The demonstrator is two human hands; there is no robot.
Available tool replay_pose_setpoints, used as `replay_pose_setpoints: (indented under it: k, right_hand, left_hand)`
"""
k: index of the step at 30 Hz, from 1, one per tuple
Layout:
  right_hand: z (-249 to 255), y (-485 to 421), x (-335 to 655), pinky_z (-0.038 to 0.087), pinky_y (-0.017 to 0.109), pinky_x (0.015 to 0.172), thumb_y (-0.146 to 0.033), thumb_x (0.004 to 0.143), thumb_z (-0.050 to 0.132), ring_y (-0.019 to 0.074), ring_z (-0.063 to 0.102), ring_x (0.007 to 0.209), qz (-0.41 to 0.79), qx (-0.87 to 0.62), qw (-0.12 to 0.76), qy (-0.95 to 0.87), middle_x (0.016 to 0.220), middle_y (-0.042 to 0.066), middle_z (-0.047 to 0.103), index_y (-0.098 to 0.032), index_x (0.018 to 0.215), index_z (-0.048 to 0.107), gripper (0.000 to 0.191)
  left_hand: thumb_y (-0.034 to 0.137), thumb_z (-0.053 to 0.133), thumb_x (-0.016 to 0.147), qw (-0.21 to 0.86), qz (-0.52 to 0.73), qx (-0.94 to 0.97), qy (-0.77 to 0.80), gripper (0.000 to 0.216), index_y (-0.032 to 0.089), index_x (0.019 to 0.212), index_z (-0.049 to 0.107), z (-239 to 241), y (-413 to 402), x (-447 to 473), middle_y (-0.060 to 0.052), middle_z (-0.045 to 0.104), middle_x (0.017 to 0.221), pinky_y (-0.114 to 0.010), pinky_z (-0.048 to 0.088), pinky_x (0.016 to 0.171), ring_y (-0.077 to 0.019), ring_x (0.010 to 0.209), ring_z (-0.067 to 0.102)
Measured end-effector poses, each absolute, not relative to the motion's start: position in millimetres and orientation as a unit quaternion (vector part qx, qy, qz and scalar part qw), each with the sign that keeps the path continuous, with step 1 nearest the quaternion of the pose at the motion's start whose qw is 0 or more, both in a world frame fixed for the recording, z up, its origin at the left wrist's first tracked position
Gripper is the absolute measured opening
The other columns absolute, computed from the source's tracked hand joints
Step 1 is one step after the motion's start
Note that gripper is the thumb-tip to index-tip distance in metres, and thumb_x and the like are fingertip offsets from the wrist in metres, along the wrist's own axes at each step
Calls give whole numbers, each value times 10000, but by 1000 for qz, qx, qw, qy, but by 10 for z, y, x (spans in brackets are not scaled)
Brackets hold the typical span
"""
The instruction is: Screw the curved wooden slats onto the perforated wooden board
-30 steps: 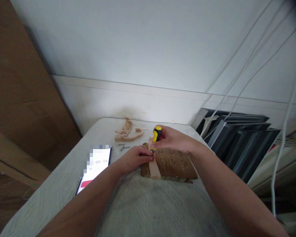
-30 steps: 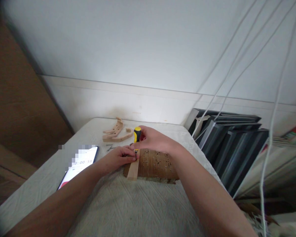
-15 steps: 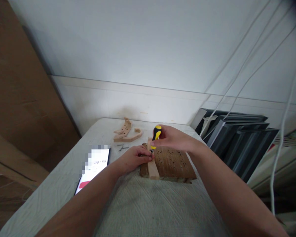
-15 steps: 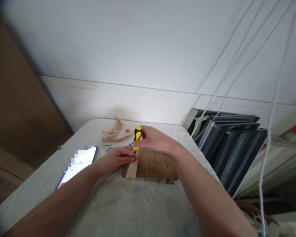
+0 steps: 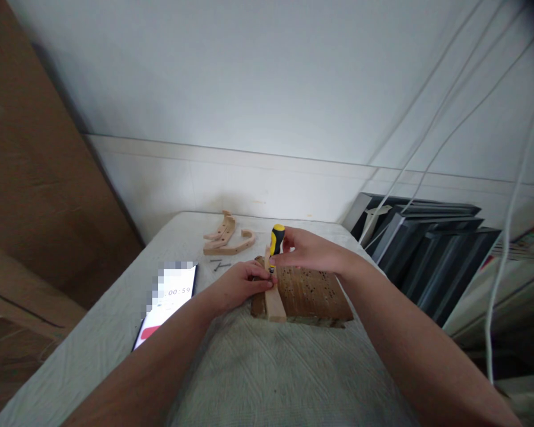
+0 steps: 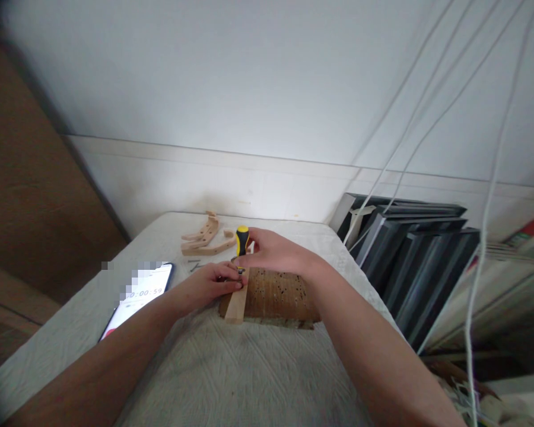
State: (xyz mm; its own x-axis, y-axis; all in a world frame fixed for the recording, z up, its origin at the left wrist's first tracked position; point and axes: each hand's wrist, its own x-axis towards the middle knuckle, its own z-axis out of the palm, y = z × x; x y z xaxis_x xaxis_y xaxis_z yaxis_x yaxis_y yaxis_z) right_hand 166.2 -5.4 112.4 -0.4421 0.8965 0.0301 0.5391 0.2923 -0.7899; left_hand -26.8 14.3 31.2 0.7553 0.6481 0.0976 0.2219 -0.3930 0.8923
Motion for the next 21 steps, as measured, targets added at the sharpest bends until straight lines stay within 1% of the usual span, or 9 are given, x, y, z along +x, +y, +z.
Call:
replay_pose_setpoints:
  k: [2, 4, 7, 10, 13, 16, 21]
  right_hand:
    - [1131, -65, 1645, 431, 267, 616, -319, 754, 678, 142, 549, 723, 382, -459, 252, -762, 866, 24, 622, -171, 980, 567, 292]
    - [1137, -67, 1647, 429, 265, 641, -285, 783, 639, 133, 540, 733, 392, -433, 254, -771, 894, 25, 619, -169, 1002, 570, 257]
    - [1133, -51, 1670, 430, 275, 715, -257, 815, 596, 139, 544, 798, 388, -401, 250, -791, 922, 25, 621, -171, 985, 598, 191]
    - [1114, -28, 1698, 434, 299, 776, -281, 824, 598, 155, 556, 844, 389, -387, 243, -800, 927, 22, 625, -181, 947, 608, 159]
    - [1098, -13, 1712, 440, 304, 752, -349, 796, 654, 154, 548, 788, 389, -397, 240, -796, 849, 13, 607, -182, 888, 599, 198]
    - [1087, -10, 1708, 444, 296, 712, -380, 770, 687, 147, 540, 748, 418, -406, 246, -775, 800, 5, 587, -182, 870, 579, 246]
    - [1037, 15, 1710, 447, 302, 718, -393, 800, 646, 159, 548, 790, 406, -424, 252, -770, 856, 23, 600, -176, 922, 575, 259]
  left_hand:
    - [292, 598, 843, 481, 222, 805, 267, 182, 175, 857, 737, 312, 149, -266, -41, 681, 954, -273, 438, 835, -166, 913, 599]
    - [291, 598, 842, 485, 221, 804, 263, 180, 173, 843, 734, 313, 154, -266, -44, 678, 975, -273, 439, 837, -164, 915, 601]
    - [291, 596, 844, 489, 218, 803, 262, 180, 178, 862, 735, 325, 155, -273, -48, 676, 1014, -280, 439, 856, -166, 932, 604]
    - [282, 595, 840, 497, 220, 795, 268, 176, 187, 885, 737, 342, 143, -280, -48, 682, 1028, -290, 439, 885, -176, 965, 603]
    - [277, 576, 848, 517, 228, 771, 293, 192, 172, 892, 731, 352, 130, -283, -62, 692, 1031, -305, 445, 893, -188, 976, 606]
    - [291, 562, 864, 513, 219, 779, 285, 215, 167, 924, 728, 359, 129, -282, -66, 694, 1038, -307, 443, 889, -189, 967, 607]
    - [292, 573, 870, 486, 212, 810, 249, 196, 190, 908, 736, 347, 155, -281, -48, 692, 1024, -279, 438, 867, -174, 955, 605]
